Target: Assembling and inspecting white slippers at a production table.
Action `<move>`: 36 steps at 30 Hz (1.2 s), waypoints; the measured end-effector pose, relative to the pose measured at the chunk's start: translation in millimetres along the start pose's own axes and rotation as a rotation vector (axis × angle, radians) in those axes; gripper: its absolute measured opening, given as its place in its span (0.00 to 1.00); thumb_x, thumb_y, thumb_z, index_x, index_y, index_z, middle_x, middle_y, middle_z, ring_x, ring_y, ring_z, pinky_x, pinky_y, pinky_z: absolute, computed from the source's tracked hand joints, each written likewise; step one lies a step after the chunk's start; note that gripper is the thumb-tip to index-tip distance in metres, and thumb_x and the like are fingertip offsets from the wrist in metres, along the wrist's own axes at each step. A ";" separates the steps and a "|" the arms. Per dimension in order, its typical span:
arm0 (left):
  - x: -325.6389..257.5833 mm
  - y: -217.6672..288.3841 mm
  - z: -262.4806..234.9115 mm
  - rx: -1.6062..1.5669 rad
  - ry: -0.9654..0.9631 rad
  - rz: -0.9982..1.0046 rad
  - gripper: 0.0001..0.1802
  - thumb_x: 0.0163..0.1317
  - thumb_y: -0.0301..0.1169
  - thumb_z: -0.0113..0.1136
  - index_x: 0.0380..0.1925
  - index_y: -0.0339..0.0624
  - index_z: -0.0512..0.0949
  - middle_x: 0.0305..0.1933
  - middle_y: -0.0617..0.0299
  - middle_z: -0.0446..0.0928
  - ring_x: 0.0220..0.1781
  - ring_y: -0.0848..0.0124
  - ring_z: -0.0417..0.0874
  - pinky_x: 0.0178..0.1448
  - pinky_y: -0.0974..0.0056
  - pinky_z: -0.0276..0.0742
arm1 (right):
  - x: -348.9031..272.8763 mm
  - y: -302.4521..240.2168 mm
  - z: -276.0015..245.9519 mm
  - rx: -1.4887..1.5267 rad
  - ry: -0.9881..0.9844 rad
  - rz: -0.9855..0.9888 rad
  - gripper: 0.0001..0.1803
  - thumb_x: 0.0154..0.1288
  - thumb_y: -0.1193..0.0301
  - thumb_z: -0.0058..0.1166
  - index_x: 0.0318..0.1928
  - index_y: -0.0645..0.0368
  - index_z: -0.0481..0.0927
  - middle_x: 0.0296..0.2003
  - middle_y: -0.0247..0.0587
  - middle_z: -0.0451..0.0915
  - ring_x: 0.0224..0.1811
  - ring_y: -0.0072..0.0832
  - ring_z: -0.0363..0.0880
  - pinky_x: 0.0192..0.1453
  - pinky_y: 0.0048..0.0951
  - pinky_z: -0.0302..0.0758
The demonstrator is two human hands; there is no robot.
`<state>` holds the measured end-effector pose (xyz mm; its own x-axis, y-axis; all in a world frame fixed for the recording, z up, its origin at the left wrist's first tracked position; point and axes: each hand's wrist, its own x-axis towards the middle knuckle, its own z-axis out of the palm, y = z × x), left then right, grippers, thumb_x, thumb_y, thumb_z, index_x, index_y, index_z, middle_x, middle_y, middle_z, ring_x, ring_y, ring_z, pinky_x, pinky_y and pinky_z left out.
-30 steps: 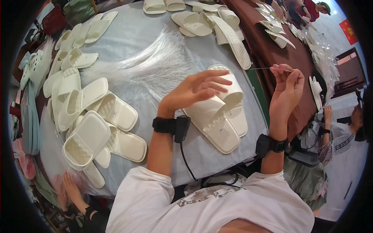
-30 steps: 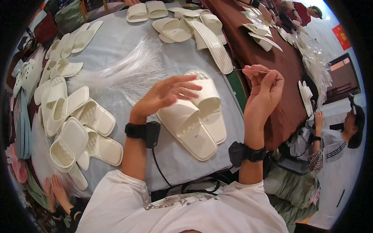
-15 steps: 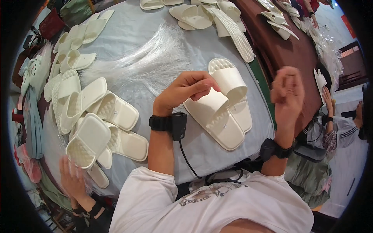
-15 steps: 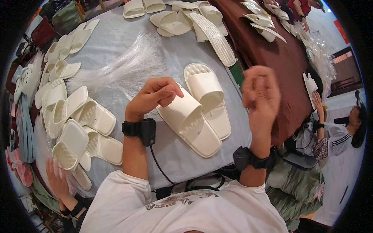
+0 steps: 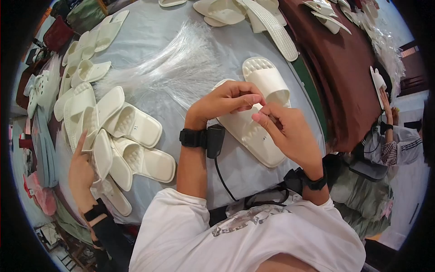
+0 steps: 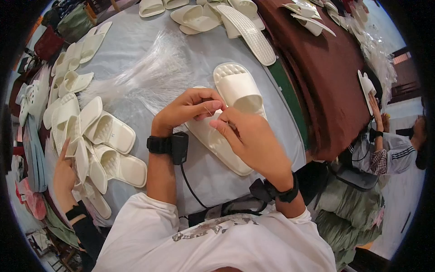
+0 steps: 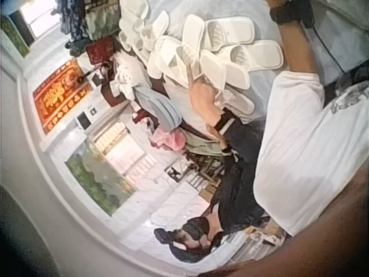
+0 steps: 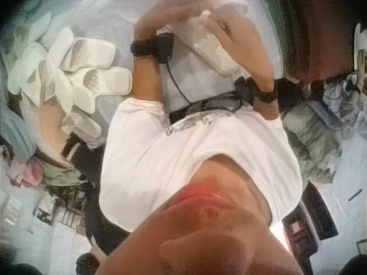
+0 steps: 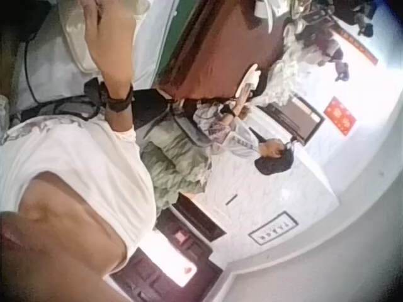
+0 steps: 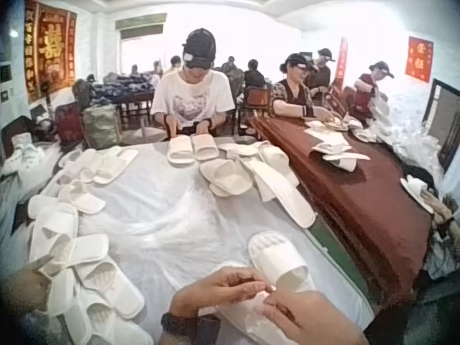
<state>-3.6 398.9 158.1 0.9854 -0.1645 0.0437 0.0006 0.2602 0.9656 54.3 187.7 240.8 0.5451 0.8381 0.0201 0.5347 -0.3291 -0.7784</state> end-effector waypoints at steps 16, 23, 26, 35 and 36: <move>-24.2 -13.1 -54.0 0.193 0.542 -0.049 0.15 0.76 0.37 0.62 0.50 0.36 0.83 0.40 0.60 0.86 0.37 0.76 0.83 0.42 0.69 0.80 | -47.0 40.4 -53.1 -0.053 -0.356 0.214 0.16 0.76 0.65 0.58 0.34 0.65 0.79 0.19 0.43 0.67 0.21 0.29 0.60 0.28 0.34 0.60; -27.8 -15.4 -53.2 0.215 0.510 -0.128 0.16 0.77 0.37 0.60 0.51 0.34 0.82 0.42 0.56 0.87 0.41 0.73 0.86 0.46 0.68 0.85 | -39.1 58.9 -50.1 -0.036 -0.387 0.151 0.17 0.77 0.63 0.57 0.34 0.66 0.78 0.19 0.46 0.68 0.21 0.31 0.60 0.28 0.35 0.61; -29.2 -12.0 -51.8 0.235 0.507 -0.124 0.16 0.77 0.37 0.61 0.51 0.34 0.82 0.43 0.55 0.87 0.42 0.72 0.86 0.46 0.67 0.85 | -52.1 57.7 -71.7 0.091 -0.478 0.229 0.16 0.78 0.66 0.58 0.34 0.66 0.77 0.19 0.36 0.65 0.23 0.20 0.59 0.27 0.31 0.58; -28.8 -10.5 -47.3 0.152 0.425 -0.120 0.16 0.76 0.35 0.61 0.52 0.30 0.80 0.47 0.49 0.87 0.50 0.66 0.90 0.54 0.66 0.87 | -51.1 69.5 -57.4 0.018 -0.291 0.240 0.14 0.77 0.66 0.58 0.37 0.66 0.78 0.21 0.38 0.69 0.23 0.23 0.61 0.29 0.32 0.62; -26.8 -12.8 -47.3 0.150 0.419 -0.117 0.16 0.76 0.35 0.61 0.52 0.30 0.80 0.47 0.49 0.87 0.50 0.66 0.90 0.54 0.66 0.87 | -46.7 67.9 -47.3 0.014 -0.286 0.243 0.14 0.77 0.66 0.58 0.37 0.66 0.78 0.21 0.38 0.69 0.23 0.23 0.61 0.29 0.32 0.62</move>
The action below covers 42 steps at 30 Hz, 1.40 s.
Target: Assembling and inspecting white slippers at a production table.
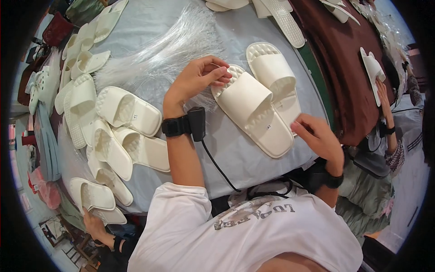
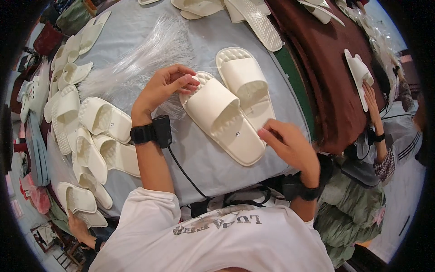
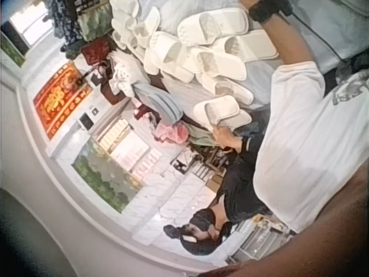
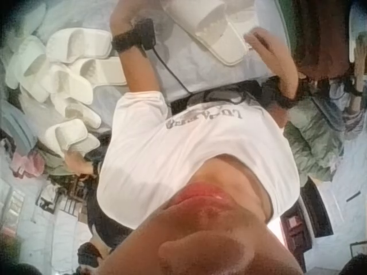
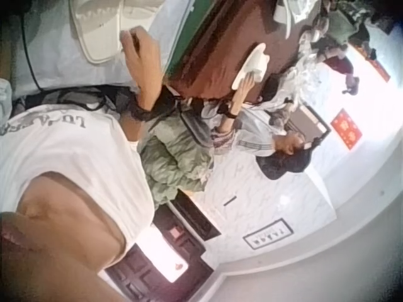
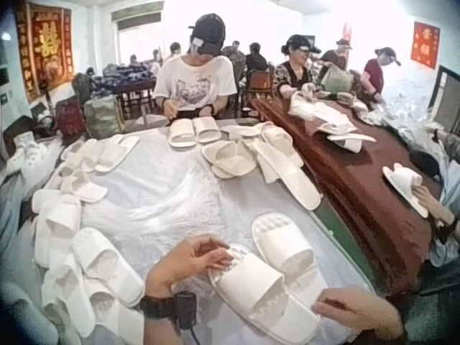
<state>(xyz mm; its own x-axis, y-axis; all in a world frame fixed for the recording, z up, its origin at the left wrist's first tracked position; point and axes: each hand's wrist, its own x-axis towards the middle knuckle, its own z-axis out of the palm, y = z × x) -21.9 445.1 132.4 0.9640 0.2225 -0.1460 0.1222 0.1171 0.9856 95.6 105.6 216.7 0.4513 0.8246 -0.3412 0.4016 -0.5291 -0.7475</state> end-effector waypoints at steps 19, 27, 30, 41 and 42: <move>0.6 9.8 11.9 0.123 0.086 -0.045 0.17 0.72 0.33 0.66 0.53 0.32 0.81 0.39 0.52 0.89 0.31 0.73 0.87 0.32 0.68 0.82 | 64.7 -16.1 96.9 -0.084 0.435 -0.205 0.06 0.64 0.75 0.62 0.39 0.64 0.83 0.29 0.55 0.84 0.33 0.54 0.84 0.38 0.47 0.78; 13.4 15.9 43.1 0.336 0.305 -0.056 0.16 0.61 0.35 0.77 0.43 0.36 0.85 0.34 0.57 0.88 0.25 0.77 0.81 0.25 0.69 0.74 | 64.3 -14.8 98.0 -0.170 0.458 -0.254 0.05 0.63 0.75 0.62 0.37 0.63 0.82 0.30 0.53 0.85 0.33 0.54 0.84 0.38 0.50 0.78; 15.8 0.7 33.7 0.362 0.290 0.022 0.18 0.59 0.35 0.76 0.44 0.34 0.85 0.34 0.54 0.88 0.28 0.73 0.86 0.32 0.67 0.80 | 62.1 -21.7 96.8 -0.159 0.444 -0.269 0.07 0.63 0.75 0.62 0.40 0.64 0.81 0.31 0.52 0.85 0.33 0.54 0.84 0.39 0.50 0.78; 23.8 5.5 30.3 -0.273 0.479 0.420 0.12 0.74 0.29 0.64 0.51 0.34 0.78 0.42 0.61 0.81 0.42 0.74 0.85 0.43 0.68 0.82 | 44.4 -12.7 35.8 -0.107 0.483 -0.216 0.12 0.81 0.71 0.44 0.47 0.67 0.78 0.38 0.56 0.76 0.42 0.53 0.77 0.48 0.44 0.74; 17.9 13.4 32.3 -0.312 0.389 0.383 0.13 0.74 0.28 0.62 0.53 0.34 0.75 0.39 0.65 0.74 0.36 0.77 0.79 0.38 0.70 0.76 | 44.2 -14.4 32.3 -0.107 0.526 -0.236 0.12 0.81 0.70 0.46 0.48 0.67 0.79 0.35 0.54 0.76 0.38 0.50 0.77 0.45 0.43 0.74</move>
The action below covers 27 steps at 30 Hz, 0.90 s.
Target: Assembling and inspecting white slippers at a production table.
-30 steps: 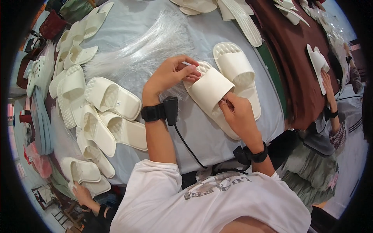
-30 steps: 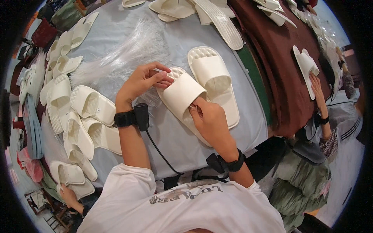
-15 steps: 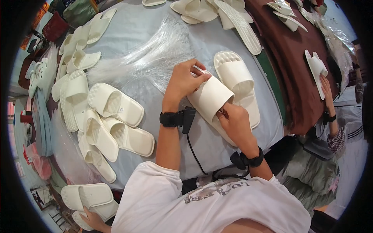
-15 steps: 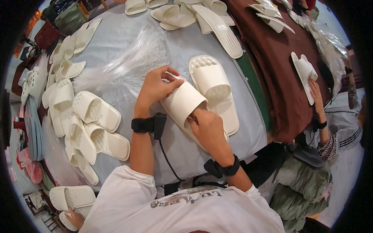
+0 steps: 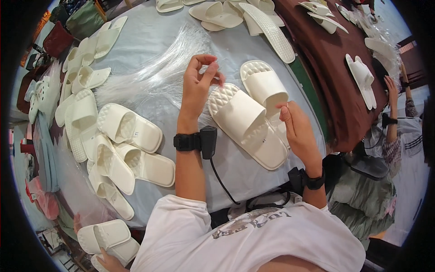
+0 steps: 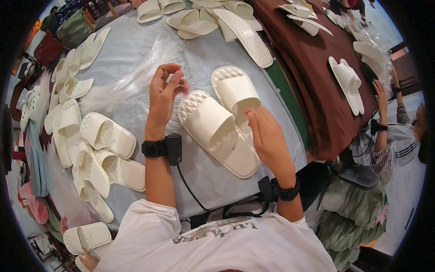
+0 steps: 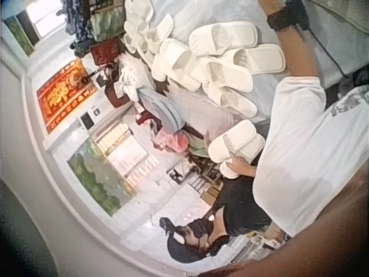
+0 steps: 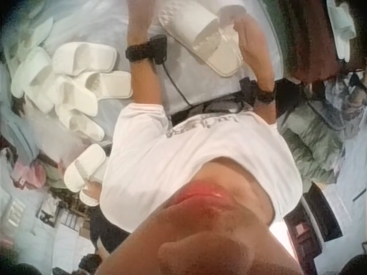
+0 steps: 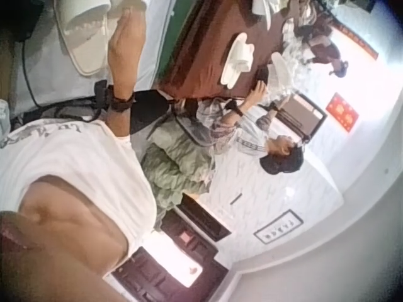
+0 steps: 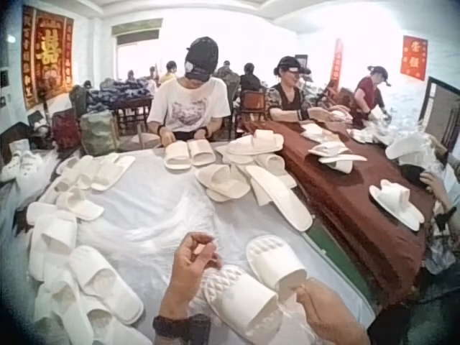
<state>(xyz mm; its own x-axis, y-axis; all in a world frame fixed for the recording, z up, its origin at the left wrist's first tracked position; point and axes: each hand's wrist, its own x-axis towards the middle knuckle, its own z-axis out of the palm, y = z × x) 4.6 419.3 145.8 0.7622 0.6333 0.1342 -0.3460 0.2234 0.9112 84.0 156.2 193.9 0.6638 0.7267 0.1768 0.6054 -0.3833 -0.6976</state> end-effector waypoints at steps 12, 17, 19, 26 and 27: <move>-19.3 -8.5 36.6 0.083 -0.538 -0.021 0.08 0.67 0.30 0.73 0.38 0.35 0.89 0.31 0.71 0.83 0.34 0.86 0.76 0.37 0.76 0.71 | 15.5 -21.2 15.3 -0.077 -0.019 -0.083 0.10 0.79 0.67 0.53 0.47 0.61 0.81 0.26 0.46 0.77 0.30 0.41 0.79 0.37 0.39 0.74; -17.9 -4.1 25.1 0.234 -0.560 -0.028 0.07 0.67 0.25 0.71 0.41 0.33 0.87 0.36 0.68 0.84 0.39 0.83 0.81 0.45 0.75 0.77 | 15.8 -27.8 13.0 0.213 -0.068 0.077 0.10 0.80 0.67 0.54 0.44 0.63 0.79 0.27 0.42 0.80 0.30 0.32 0.79 0.37 0.33 0.73; -16.2 -9.4 27.4 0.204 -0.481 -0.031 0.06 0.68 0.26 0.71 0.40 0.34 0.87 0.36 0.69 0.84 0.39 0.84 0.80 0.44 0.75 0.76 | 13.2 -18.7 10.3 0.350 -0.043 0.112 0.10 0.80 0.67 0.54 0.44 0.63 0.79 0.28 0.40 0.81 0.30 0.28 0.78 0.37 0.31 0.72; -11.8 -12.3 20.8 0.287 -0.362 -0.019 0.08 0.73 0.29 0.66 0.46 0.36 0.85 0.38 0.69 0.84 0.39 0.84 0.78 0.43 0.75 0.75 | 5.9 -4.7 2.1 0.204 -0.012 0.089 0.11 0.75 0.68 0.58 0.41 0.66 0.79 0.30 0.42 0.83 0.31 0.29 0.79 0.37 0.31 0.74; -9.2 -12.1 20.9 0.285 -0.366 -0.018 0.08 0.73 0.29 0.66 0.46 0.36 0.85 0.38 0.69 0.84 0.39 0.84 0.78 0.43 0.75 0.75 | 6.1 -5.4 -0.4 0.169 0.025 0.135 0.11 0.74 0.68 0.59 0.40 0.66 0.79 0.30 0.44 0.83 0.31 0.31 0.81 0.37 0.33 0.75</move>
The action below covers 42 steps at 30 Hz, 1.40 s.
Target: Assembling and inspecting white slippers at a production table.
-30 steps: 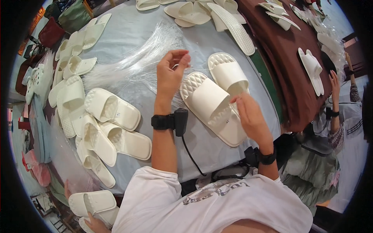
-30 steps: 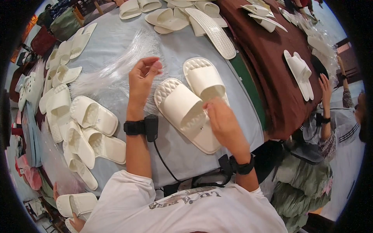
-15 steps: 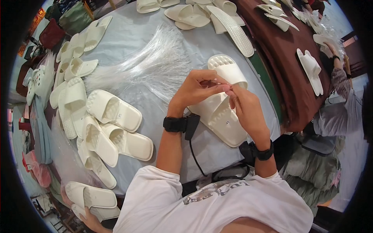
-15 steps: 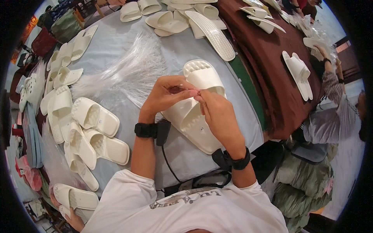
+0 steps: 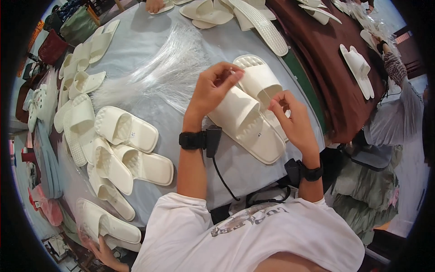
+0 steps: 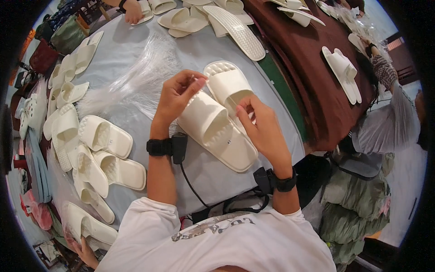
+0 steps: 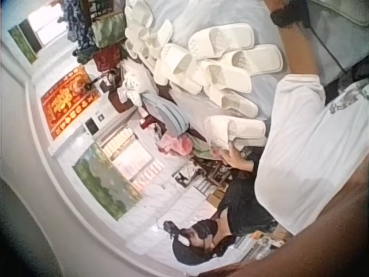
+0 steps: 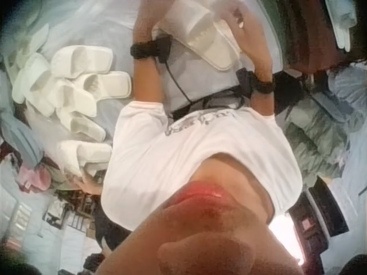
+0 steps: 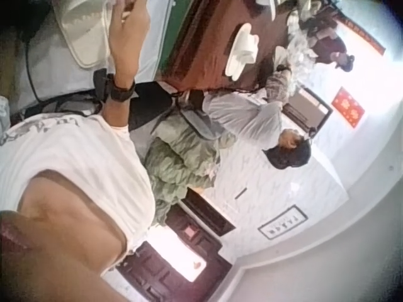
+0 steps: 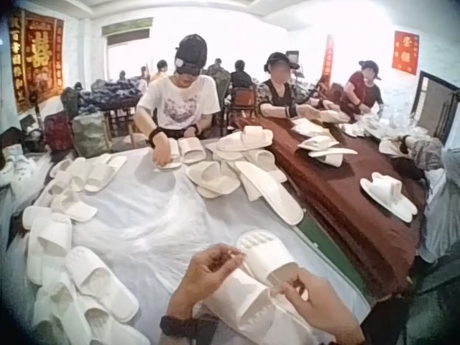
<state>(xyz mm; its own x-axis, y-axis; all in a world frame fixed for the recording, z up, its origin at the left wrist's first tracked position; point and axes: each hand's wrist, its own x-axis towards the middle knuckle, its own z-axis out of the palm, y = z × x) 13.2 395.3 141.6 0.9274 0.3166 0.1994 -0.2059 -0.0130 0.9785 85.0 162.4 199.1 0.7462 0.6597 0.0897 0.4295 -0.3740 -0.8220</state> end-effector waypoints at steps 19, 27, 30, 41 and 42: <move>4.1 -19.1 19.0 0.205 0.025 -0.233 0.14 0.75 0.34 0.61 0.53 0.38 0.86 0.38 0.59 0.88 0.40 0.75 0.82 0.52 0.67 0.78 | 0.7 58.8 42.5 -0.262 0.327 0.142 0.08 0.63 0.80 0.53 0.41 0.68 0.82 0.35 0.63 0.85 0.41 0.62 0.83 0.45 0.53 0.77; 4.5 -18.8 17.6 0.212 -0.047 -0.222 0.15 0.71 0.31 0.65 0.53 0.36 0.86 0.43 0.63 0.88 0.41 0.76 0.82 0.51 0.68 0.79 | 10.7 70.0 45.5 -0.132 0.235 0.115 0.12 0.60 0.82 0.52 0.43 0.70 0.83 0.36 0.64 0.85 0.42 0.60 0.84 0.48 0.52 0.78; 3.3 -19.6 22.2 0.143 -0.030 -0.235 0.15 0.72 0.33 0.64 0.52 0.37 0.87 0.42 0.64 0.87 0.43 0.77 0.81 0.53 0.67 0.78 | 9.5 71.2 45.8 -0.174 0.233 0.120 0.12 0.60 0.82 0.52 0.43 0.69 0.83 0.37 0.64 0.85 0.43 0.61 0.84 0.48 0.52 0.78; 16.1 -13.6 26.8 0.047 0.222 -0.166 0.11 0.76 0.38 0.62 0.44 0.42 0.85 0.35 0.72 0.80 0.34 0.84 0.71 0.39 0.73 0.66 | 4.5 12.8 -24.2 -0.202 -0.010 0.144 0.11 0.71 0.70 0.58 0.44 0.68 0.84 0.33 0.55 0.86 0.38 0.45 0.87 0.41 0.40 0.80; 12.5 -9.2 21.8 -0.014 0.260 -0.096 0.11 0.76 0.39 0.62 0.45 0.43 0.85 0.35 0.73 0.79 0.34 0.85 0.70 0.39 0.74 0.65 | 5.0 -3.1 -28.6 -0.197 -0.033 0.224 0.12 0.73 0.68 0.59 0.43 0.67 0.84 0.32 0.52 0.86 0.37 0.39 0.88 0.38 0.37 0.80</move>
<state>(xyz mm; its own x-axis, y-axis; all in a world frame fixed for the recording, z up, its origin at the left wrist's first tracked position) 33.5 378.7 136.2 0.8317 0.5489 0.0836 -0.1272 0.0418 0.9910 101.9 148.3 218.2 0.8178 0.5663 -0.1026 0.3491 -0.6298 -0.6939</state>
